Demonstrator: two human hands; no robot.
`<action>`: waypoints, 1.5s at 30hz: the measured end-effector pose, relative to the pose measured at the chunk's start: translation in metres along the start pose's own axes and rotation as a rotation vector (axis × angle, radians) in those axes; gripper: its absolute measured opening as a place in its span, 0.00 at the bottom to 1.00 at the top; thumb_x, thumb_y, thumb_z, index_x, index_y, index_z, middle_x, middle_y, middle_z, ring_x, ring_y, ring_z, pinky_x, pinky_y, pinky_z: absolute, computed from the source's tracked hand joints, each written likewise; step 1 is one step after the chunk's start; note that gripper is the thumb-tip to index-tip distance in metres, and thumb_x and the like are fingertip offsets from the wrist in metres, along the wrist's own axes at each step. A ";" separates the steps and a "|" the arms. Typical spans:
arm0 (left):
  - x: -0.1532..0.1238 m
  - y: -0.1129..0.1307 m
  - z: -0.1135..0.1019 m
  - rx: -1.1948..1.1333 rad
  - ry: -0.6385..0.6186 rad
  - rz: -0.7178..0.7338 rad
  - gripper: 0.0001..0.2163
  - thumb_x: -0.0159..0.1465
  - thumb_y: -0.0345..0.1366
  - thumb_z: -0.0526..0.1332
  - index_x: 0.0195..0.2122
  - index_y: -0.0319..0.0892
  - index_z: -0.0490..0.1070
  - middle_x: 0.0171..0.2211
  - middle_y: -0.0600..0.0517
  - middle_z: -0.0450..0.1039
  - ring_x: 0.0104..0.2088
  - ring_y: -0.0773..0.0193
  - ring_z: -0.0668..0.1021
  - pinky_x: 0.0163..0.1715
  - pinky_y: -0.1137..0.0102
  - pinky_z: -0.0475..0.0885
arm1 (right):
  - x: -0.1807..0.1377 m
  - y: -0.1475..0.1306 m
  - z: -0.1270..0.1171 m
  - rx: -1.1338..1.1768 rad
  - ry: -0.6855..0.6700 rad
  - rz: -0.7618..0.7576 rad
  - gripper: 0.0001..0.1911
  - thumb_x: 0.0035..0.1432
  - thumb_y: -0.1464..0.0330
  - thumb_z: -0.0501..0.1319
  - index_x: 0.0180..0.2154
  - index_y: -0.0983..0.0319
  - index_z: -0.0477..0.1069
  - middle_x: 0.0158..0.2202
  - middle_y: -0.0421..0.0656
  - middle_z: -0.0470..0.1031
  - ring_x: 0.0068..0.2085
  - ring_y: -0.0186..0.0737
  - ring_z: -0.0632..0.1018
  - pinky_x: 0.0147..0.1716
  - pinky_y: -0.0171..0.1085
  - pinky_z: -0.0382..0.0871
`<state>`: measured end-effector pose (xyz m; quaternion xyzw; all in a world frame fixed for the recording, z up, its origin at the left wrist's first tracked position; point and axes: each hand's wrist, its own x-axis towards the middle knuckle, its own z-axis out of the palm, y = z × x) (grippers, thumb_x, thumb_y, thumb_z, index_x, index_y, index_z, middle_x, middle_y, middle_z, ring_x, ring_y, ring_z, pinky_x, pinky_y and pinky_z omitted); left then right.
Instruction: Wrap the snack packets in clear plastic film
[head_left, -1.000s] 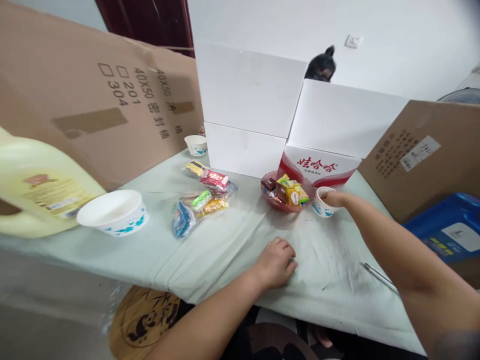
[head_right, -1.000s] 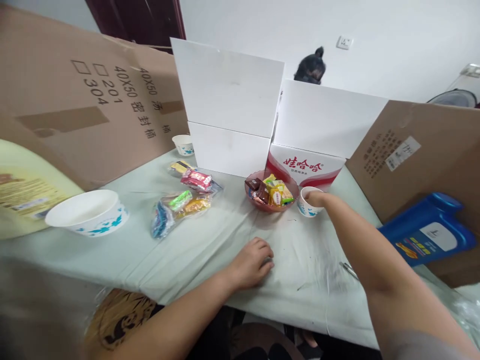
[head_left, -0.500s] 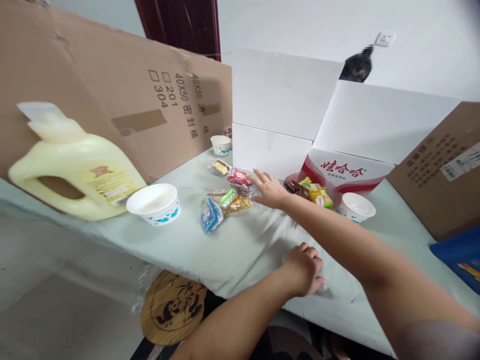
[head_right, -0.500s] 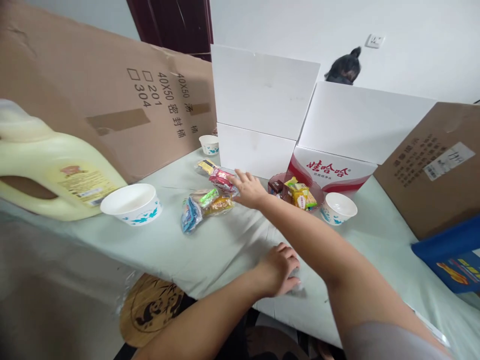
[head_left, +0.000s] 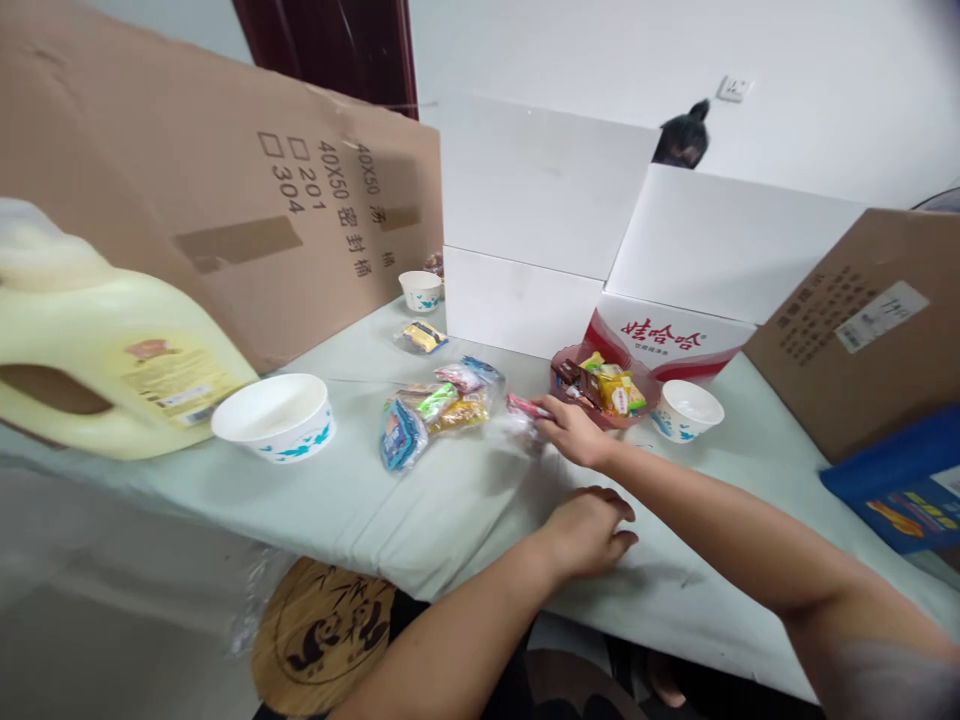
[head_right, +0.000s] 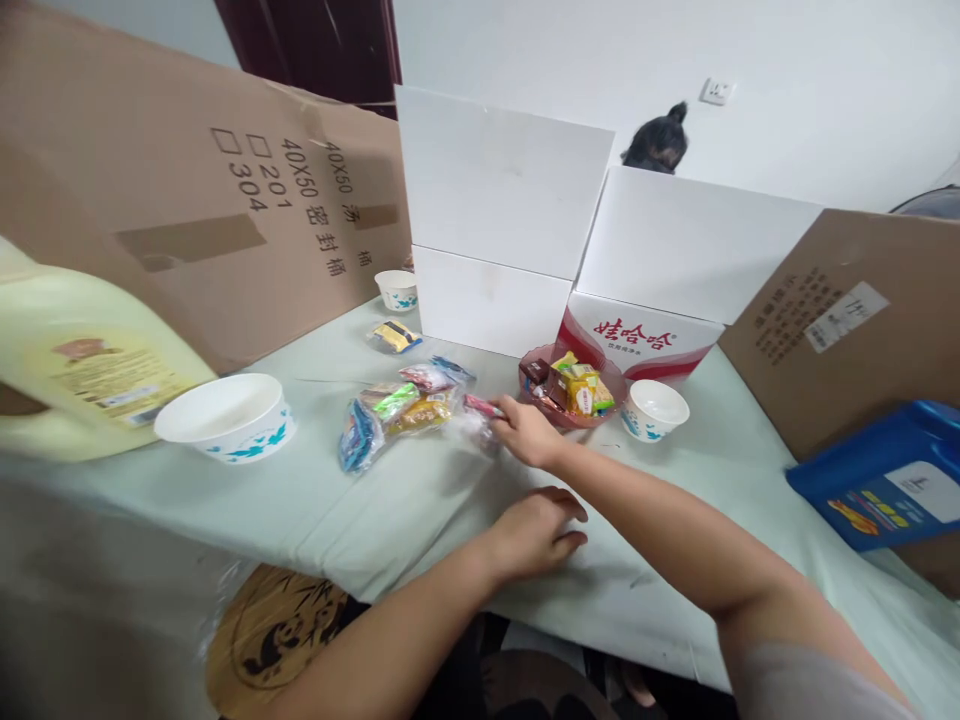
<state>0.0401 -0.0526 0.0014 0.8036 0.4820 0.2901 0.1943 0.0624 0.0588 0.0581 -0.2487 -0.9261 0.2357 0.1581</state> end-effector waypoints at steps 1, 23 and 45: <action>-0.001 0.003 -0.001 -0.051 0.055 0.050 0.08 0.64 0.37 0.59 0.41 0.41 0.74 0.40 0.48 0.78 0.43 0.58 0.78 0.47 0.65 0.73 | -0.024 0.011 -0.005 0.060 -0.001 0.053 0.16 0.60 0.70 0.53 0.49 0.63 0.70 0.42 0.44 0.78 0.42 0.41 0.77 0.42 0.37 0.69; 0.002 0.003 0.011 0.018 0.176 -0.109 0.24 0.56 0.41 0.68 0.53 0.43 0.69 0.54 0.43 0.67 0.54 0.47 0.71 0.56 0.54 0.68 | -0.292 0.100 -0.058 -0.534 0.304 0.491 0.15 0.64 0.68 0.50 0.46 0.61 0.73 0.39 0.49 0.75 0.40 0.47 0.77 0.42 0.46 0.72; 0.004 0.005 0.010 -0.084 0.147 -0.131 0.22 0.52 0.38 0.70 0.47 0.42 0.70 0.49 0.45 0.69 0.52 0.49 0.71 0.55 0.53 0.67 | -0.272 0.095 -0.048 -0.557 0.369 0.337 0.15 0.66 0.65 0.52 0.49 0.62 0.71 0.43 0.52 0.73 0.46 0.52 0.74 0.47 0.54 0.71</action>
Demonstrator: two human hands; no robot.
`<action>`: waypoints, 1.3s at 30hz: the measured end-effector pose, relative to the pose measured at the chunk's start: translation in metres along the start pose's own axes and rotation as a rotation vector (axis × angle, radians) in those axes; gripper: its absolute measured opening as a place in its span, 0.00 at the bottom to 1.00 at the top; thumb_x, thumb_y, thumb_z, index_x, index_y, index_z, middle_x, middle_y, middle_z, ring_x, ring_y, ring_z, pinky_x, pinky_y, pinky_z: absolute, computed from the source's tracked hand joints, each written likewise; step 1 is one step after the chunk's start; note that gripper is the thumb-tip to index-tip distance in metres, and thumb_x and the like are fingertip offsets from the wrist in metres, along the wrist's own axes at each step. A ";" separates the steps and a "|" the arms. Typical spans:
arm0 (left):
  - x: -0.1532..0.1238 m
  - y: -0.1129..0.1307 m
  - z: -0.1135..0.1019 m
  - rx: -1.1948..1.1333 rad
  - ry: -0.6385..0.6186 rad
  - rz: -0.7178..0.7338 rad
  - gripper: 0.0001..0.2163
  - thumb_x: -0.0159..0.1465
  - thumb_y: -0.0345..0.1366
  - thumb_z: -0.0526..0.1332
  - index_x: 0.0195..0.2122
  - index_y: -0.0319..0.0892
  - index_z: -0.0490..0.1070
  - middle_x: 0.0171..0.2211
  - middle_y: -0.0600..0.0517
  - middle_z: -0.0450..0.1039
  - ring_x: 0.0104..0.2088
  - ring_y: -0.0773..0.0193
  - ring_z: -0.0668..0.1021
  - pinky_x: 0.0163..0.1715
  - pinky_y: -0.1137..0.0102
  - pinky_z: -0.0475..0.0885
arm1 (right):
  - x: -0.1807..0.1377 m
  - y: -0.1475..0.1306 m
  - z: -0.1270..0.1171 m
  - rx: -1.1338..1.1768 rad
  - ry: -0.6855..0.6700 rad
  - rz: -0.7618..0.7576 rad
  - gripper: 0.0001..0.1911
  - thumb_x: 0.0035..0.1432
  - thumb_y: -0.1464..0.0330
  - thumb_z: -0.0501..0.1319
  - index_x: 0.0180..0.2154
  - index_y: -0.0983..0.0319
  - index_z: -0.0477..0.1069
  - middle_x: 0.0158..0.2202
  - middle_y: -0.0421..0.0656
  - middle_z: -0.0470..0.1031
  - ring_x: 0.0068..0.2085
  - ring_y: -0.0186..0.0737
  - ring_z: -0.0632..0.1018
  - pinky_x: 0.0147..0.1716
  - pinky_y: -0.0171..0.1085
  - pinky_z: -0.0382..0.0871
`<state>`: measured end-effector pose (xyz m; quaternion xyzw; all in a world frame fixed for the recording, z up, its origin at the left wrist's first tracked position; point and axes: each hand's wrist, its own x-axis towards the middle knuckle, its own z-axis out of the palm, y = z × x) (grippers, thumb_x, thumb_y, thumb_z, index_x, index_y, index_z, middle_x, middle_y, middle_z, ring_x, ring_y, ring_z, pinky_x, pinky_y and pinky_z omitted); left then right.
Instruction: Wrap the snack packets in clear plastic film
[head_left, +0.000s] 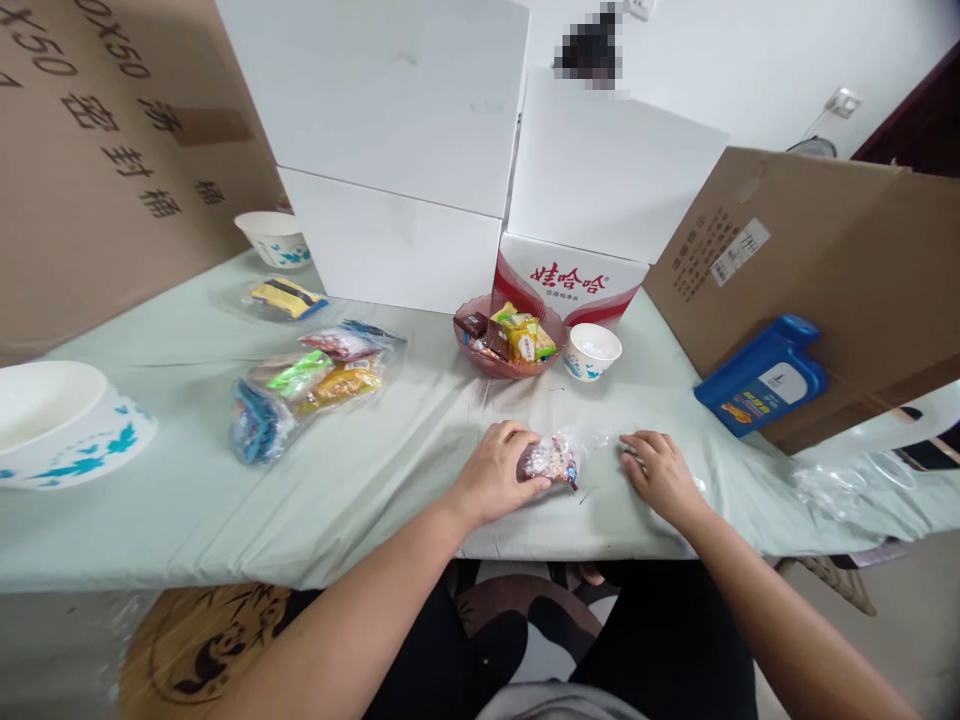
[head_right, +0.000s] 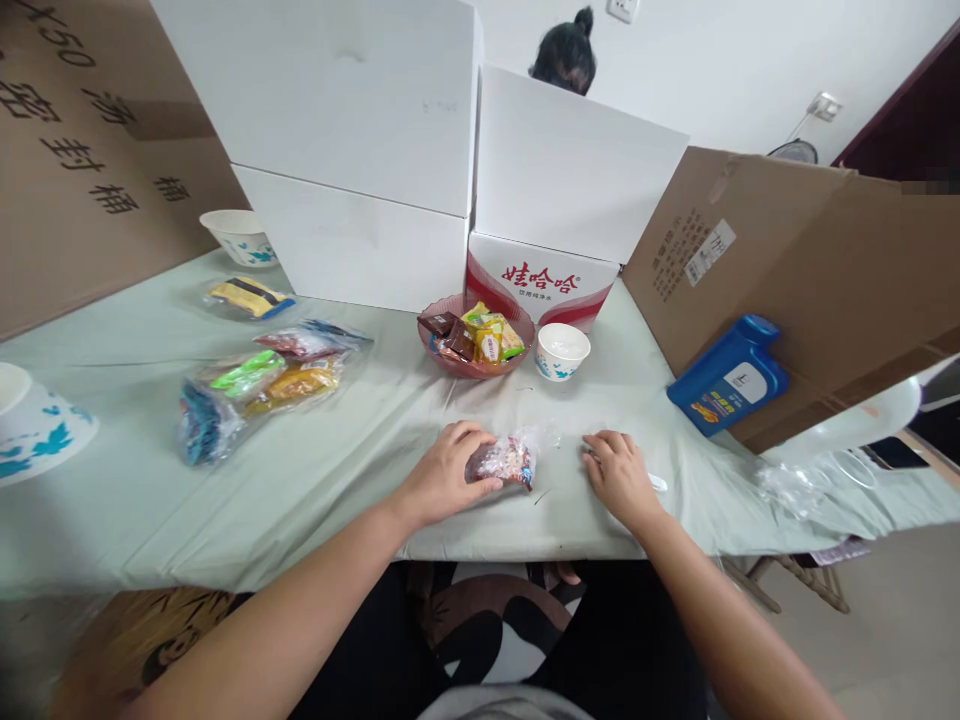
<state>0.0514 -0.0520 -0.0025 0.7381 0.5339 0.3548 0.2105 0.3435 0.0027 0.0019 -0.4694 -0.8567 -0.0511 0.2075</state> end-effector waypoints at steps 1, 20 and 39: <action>0.000 0.000 0.001 -0.008 0.021 0.017 0.19 0.51 0.37 0.70 0.44 0.42 0.70 0.48 0.45 0.69 0.52 0.49 0.71 0.55 0.53 0.67 | 0.000 -0.009 -0.002 0.063 0.063 -0.018 0.16 0.66 0.64 0.53 0.52 0.61 0.69 0.46 0.53 0.72 0.49 0.53 0.73 0.48 0.54 0.70; 0.010 -0.014 -0.007 -0.411 0.451 -0.399 0.10 0.56 0.39 0.61 0.38 0.44 0.66 0.25 0.57 0.68 0.26 0.65 0.71 0.30 0.71 0.66 | 0.017 -0.059 -0.038 0.380 0.308 -0.255 0.14 0.59 0.79 0.51 0.40 0.58 0.69 0.38 0.45 0.73 0.44 0.45 0.75 0.42 0.47 0.72; 0.014 -0.023 -0.023 -0.625 0.560 -0.404 0.07 0.52 0.39 0.63 0.27 0.41 0.70 0.22 0.57 0.69 0.23 0.69 0.70 0.26 0.74 0.64 | 0.027 -0.094 -0.035 0.302 -0.320 -0.601 0.11 0.66 0.69 0.53 0.37 0.60 0.73 0.34 0.45 0.74 0.40 0.42 0.73 0.43 0.43 0.66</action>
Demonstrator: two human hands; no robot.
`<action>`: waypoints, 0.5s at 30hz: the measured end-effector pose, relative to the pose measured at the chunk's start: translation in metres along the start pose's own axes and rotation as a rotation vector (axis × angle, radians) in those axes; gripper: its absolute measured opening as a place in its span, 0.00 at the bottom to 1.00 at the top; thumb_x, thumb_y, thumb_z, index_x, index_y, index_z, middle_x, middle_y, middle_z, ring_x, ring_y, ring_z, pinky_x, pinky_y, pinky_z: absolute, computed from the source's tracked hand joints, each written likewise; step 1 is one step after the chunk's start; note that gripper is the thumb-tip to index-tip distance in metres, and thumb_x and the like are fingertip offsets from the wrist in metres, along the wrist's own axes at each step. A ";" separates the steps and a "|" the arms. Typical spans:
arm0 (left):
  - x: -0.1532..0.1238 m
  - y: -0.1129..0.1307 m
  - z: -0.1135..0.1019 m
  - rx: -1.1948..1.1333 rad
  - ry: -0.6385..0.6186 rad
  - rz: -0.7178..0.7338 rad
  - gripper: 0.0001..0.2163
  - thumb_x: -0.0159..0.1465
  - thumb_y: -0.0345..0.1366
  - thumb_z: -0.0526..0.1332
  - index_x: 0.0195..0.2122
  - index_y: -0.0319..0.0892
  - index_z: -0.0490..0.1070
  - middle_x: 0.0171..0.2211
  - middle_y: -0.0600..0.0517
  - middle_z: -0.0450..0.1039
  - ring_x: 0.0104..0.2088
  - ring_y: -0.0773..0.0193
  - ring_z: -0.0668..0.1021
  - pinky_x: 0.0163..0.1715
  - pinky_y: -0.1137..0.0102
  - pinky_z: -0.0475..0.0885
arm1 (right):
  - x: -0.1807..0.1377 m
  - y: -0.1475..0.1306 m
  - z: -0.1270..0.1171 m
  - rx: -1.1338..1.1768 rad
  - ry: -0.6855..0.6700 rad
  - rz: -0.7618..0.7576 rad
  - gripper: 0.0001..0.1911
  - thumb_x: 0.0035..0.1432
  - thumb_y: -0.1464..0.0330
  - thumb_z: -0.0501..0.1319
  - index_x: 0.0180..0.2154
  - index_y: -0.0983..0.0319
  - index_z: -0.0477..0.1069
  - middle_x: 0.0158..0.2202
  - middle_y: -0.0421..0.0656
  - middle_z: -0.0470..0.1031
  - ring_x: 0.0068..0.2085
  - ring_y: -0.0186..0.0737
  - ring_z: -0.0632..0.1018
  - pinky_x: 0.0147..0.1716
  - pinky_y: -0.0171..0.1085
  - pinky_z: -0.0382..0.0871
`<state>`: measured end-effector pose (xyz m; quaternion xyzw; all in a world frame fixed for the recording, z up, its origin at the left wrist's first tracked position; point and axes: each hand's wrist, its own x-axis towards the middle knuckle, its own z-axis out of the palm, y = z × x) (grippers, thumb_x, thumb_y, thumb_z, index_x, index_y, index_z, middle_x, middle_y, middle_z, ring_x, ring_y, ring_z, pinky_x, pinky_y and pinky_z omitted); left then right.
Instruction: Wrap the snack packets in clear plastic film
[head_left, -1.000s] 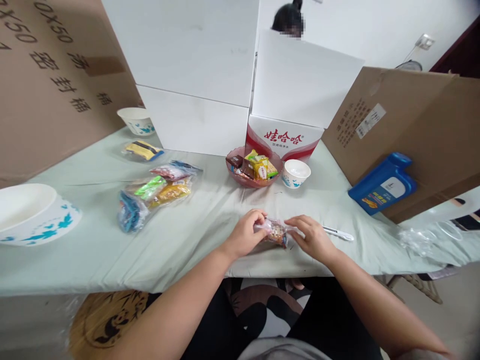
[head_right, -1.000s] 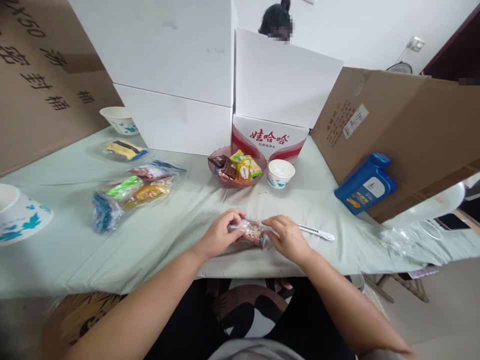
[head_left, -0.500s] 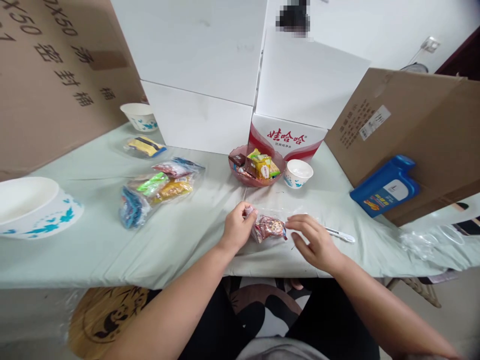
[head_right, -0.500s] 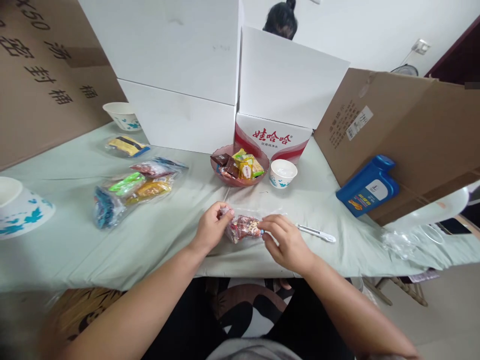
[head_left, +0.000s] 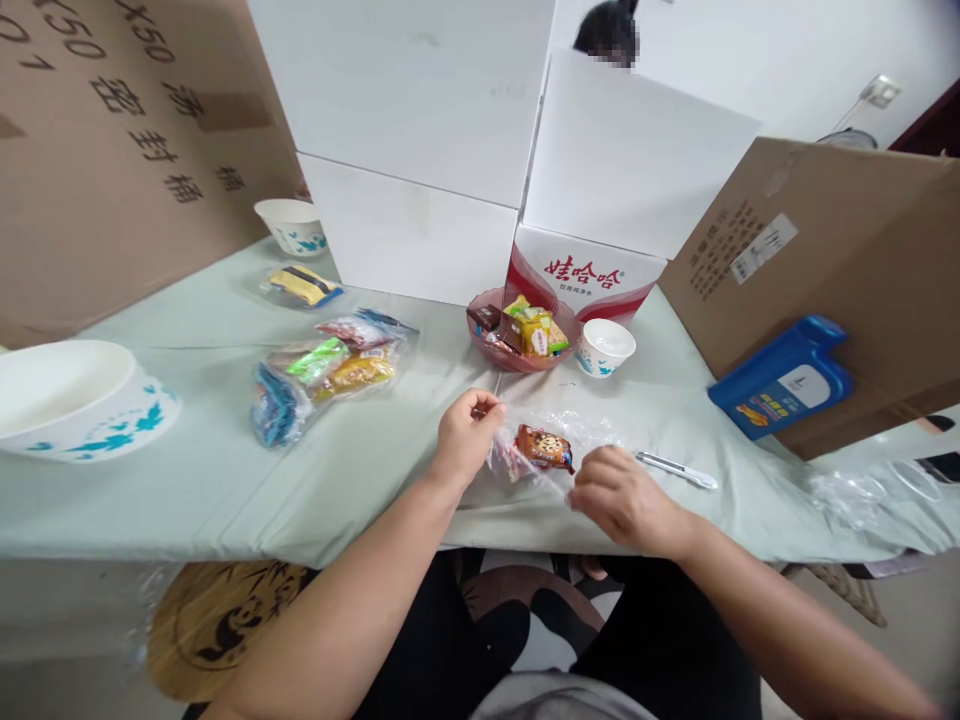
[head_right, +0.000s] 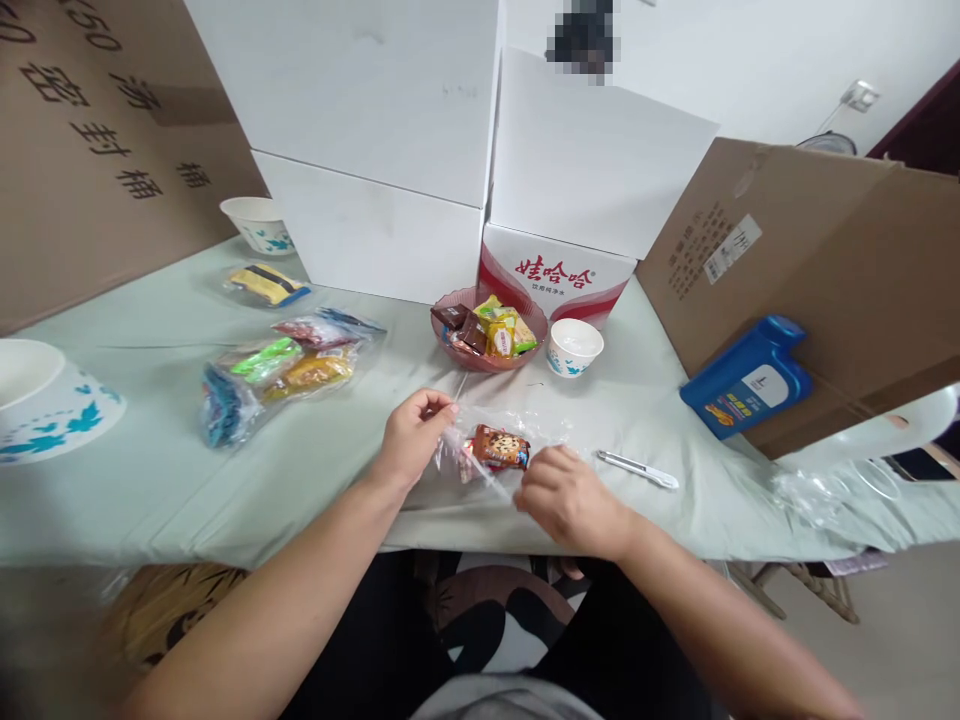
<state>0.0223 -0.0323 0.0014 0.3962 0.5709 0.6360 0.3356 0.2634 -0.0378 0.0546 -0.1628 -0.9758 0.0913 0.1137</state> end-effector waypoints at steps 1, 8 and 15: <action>0.001 0.001 0.000 -0.037 0.016 -0.017 0.07 0.51 0.39 0.63 0.26 0.41 0.69 0.22 0.57 0.69 0.23 0.69 0.71 0.26 0.74 0.65 | -0.003 -0.006 -0.004 0.006 -0.097 -0.063 0.09 0.66 0.67 0.54 0.36 0.59 0.73 0.33 0.45 0.74 0.41 0.43 0.73 0.44 0.44 0.65; 0.005 0.002 -0.001 -0.129 0.033 -0.067 0.10 0.50 0.41 0.65 0.27 0.41 0.68 0.18 0.59 0.67 0.15 0.73 0.66 0.15 0.77 0.60 | 0.009 -0.014 -0.012 0.151 -0.096 0.011 0.12 0.68 0.66 0.51 0.42 0.61 0.72 0.35 0.46 0.75 0.38 0.40 0.74 0.38 0.38 0.68; 0.008 0.010 -0.004 -0.237 0.078 -0.139 0.15 0.46 0.43 0.68 0.28 0.41 0.67 0.18 0.60 0.66 0.14 0.75 0.65 0.13 0.79 0.59 | 0.059 0.005 0.030 -0.064 -0.141 -0.003 0.28 0.59 0.63 0.61 0.60 0.61 0.63 0.57 0.52 0.67 0.56 0.51 0.66 0.54 0.49 0.61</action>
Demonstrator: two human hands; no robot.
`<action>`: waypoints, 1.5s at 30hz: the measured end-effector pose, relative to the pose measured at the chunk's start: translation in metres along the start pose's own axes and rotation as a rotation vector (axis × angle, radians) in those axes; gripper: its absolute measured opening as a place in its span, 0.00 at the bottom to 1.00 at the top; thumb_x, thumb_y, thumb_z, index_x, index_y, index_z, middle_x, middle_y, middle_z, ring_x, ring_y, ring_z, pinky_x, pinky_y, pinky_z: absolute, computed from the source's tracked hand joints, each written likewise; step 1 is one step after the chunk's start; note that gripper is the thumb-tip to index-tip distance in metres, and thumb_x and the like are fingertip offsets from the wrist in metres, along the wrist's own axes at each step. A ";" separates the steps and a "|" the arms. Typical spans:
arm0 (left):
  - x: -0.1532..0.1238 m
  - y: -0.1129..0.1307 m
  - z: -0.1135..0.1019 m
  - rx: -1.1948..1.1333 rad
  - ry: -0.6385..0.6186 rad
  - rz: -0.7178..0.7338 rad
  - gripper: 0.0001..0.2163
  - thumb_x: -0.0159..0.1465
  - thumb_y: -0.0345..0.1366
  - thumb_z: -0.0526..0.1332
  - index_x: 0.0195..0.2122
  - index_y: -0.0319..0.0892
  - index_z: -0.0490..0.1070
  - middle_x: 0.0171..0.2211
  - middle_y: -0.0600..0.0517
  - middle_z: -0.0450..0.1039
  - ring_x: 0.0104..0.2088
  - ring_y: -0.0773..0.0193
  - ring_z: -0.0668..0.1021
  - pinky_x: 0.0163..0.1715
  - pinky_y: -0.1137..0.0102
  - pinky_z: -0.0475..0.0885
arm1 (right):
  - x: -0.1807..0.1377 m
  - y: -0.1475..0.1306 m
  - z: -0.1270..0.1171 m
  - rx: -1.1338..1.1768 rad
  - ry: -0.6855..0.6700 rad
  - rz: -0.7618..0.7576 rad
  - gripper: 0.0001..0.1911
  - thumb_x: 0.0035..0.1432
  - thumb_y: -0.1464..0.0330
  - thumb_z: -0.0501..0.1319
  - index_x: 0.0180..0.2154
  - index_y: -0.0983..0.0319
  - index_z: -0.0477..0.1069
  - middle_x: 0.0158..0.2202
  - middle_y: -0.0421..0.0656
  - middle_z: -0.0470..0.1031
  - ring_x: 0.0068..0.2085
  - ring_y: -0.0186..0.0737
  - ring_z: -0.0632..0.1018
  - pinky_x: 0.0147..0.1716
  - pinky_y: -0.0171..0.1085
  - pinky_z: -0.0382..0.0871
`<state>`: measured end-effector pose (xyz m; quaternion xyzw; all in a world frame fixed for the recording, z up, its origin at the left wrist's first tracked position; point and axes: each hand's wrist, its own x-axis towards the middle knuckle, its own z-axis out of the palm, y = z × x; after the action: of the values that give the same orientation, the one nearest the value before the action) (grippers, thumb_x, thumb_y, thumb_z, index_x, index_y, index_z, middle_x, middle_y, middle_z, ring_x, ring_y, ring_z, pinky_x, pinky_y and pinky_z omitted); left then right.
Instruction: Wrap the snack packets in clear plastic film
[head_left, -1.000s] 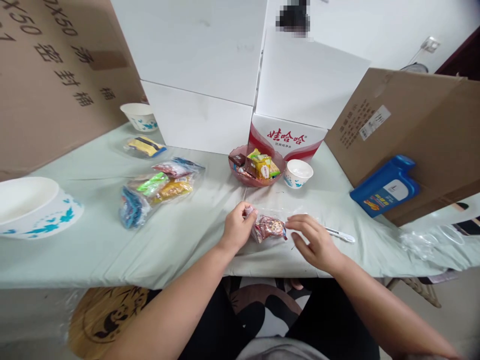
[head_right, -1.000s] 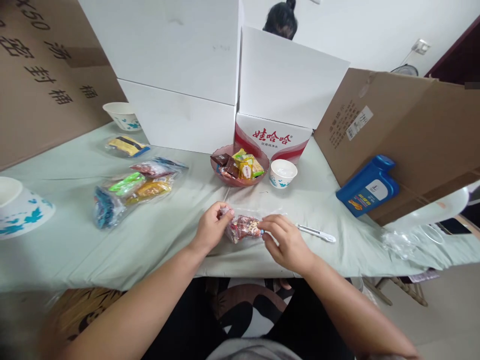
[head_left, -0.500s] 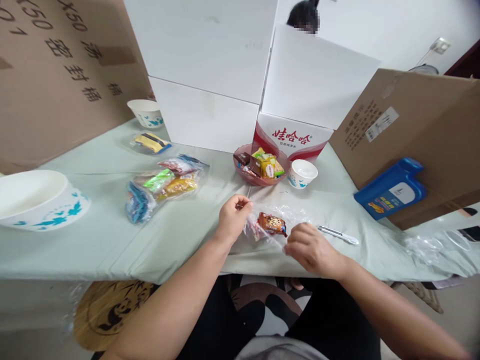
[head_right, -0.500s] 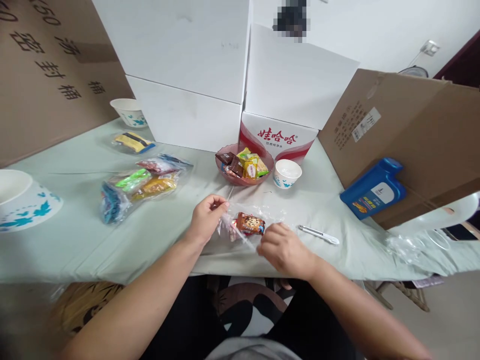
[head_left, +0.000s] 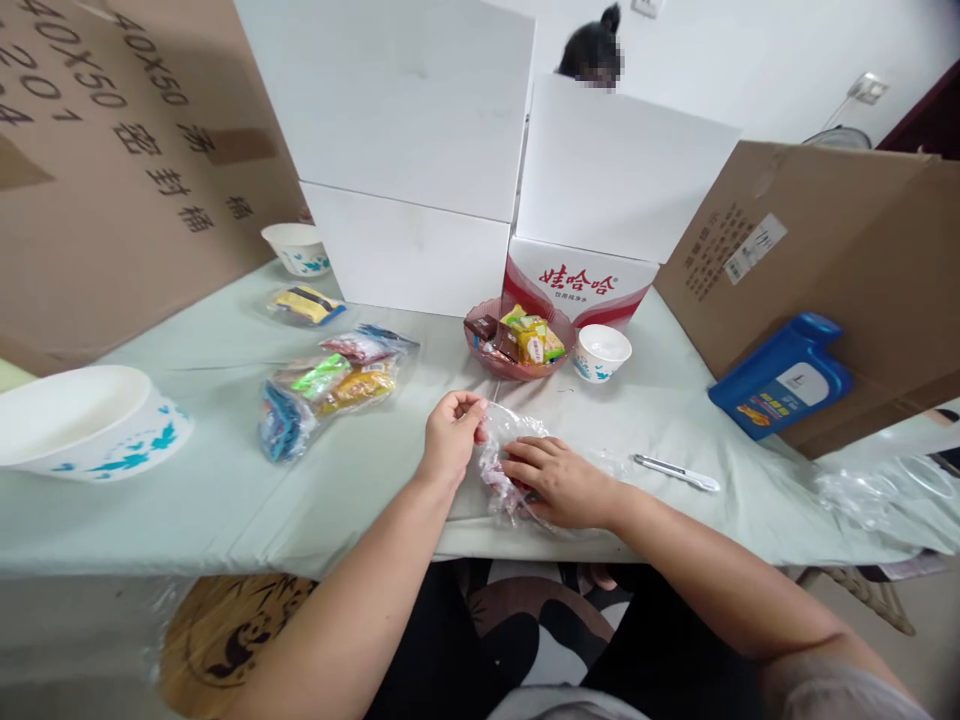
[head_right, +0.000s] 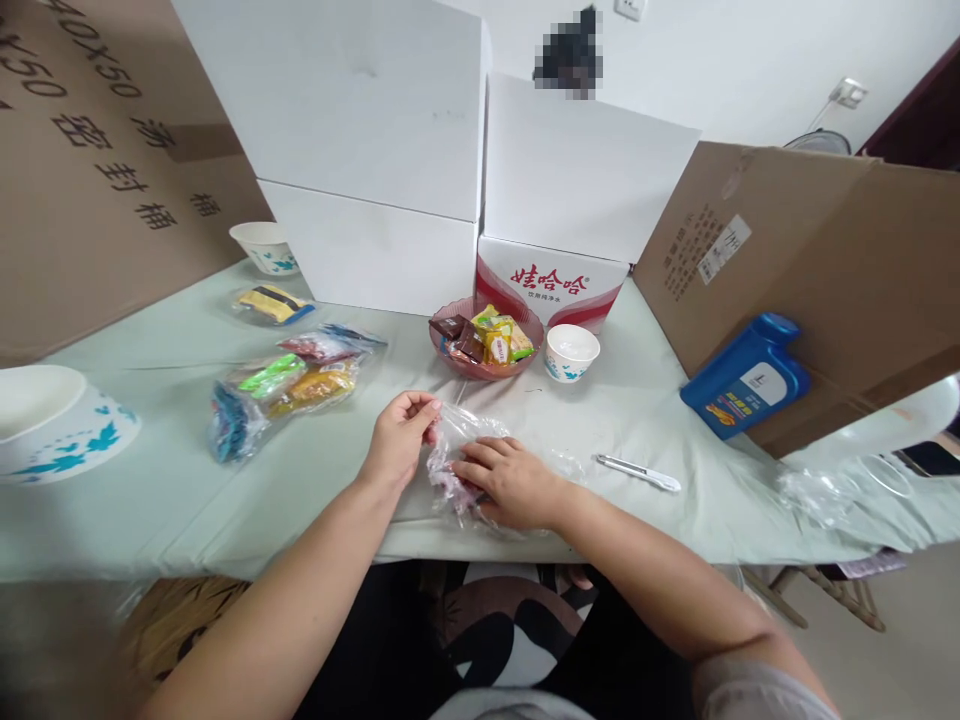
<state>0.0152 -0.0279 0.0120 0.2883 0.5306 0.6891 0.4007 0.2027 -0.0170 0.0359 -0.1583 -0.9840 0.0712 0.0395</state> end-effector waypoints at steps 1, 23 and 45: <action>0.001 0.001 -0.001 0.001 0.010 -0.016 0.15 0.46 0.43 0.68 0.28 0.41 0.67 0.18 0.60 0.66 0.14 0.75 0.65 0.13 0.79 0.58 | 0.002 0.001 0.003 -0.027 -0.032 0.017 0.30 0.58 0.62 0.62 0.61 0.60 0.62 0.55 0.52 0.69 0.54 0.51 0.68 0.52 0.49 0.61; 0.003 -0.007 0.000 0.045 0.064 0.004 0.16 0.49 0.44 0.65 0.34 0.43 0.64 0.26 0.60 0.64 0.17 0.75 0.67 0.19 0.76 0.62 | -0.021 0.123 -0.065 0.826 0.734 0.779 0.16 0.50 0.61 0.59 0.39 0.63 0.71 0.31 0.42 0.77 0.32 0.43 0.78 0.32 0.41 0.73; -0.024 0.009 -0.009 0.613 -0.313 0.807 0.06 0.65 0.36 0.57 0.33 0.42 0.70 0.24 0.56 0.70 0.23 0.69 0.70 0.27 0.73 0.66 | 0.013 0.085 -0.023 0.329 0.643 0.321 0.11 0.63 0.65 0.55 0.42 0.61 0.72 0.36 0.45 0.76 0.36 0.40 0.75 0.40 0.42 0.72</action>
<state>0.0173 -0.0541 0.0189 0.6727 0.4885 0.5506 0.0755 0.2191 0.0697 0.0464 -0.3159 -0.8598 0.1799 0.3586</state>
